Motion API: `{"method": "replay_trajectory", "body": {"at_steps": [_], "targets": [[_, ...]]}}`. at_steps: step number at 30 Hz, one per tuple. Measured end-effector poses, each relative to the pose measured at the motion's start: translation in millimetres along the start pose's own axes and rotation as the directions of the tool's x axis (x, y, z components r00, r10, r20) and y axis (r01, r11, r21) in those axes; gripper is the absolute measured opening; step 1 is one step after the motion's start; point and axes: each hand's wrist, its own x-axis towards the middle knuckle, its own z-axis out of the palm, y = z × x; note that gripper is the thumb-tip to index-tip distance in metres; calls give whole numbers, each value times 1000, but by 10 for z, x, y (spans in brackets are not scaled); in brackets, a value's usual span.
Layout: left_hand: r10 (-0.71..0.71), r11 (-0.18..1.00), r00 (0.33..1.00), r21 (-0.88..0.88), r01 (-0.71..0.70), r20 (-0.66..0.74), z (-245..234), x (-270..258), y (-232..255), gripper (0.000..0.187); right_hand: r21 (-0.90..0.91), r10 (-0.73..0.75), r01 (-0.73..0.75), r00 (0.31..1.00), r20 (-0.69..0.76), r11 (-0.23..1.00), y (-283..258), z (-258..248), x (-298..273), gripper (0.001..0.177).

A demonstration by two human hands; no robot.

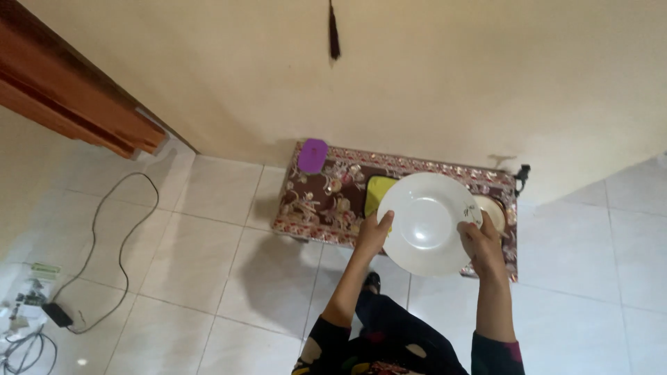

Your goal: The person carries a placemat to a table and lays it down, then retrieves a plate from a dish rack and places it onto the placemat.

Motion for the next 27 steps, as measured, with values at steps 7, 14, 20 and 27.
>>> {"method": "replay_trajectory", "body": {"at_steps": [7,14,20,27], "targets": [[7,1000,1000,25,-7,1,-284,764,85,55,54,46,-44,999,-27,998,0,462,710,40],[-118,984,991,-124,125,65,-204,1469,-328,53,125,107,-91,986,-127,988,172,661,1189,38],[-144,900,975,-387,200,169,-56,2071,-960,44,180,108,-72,975,-196,981,801,587,1667,34],[-218,877,954,-387,283,204,60,2665,-1510,35,106,73,-41,943,-326,994,1542,656,2145,26]]}}
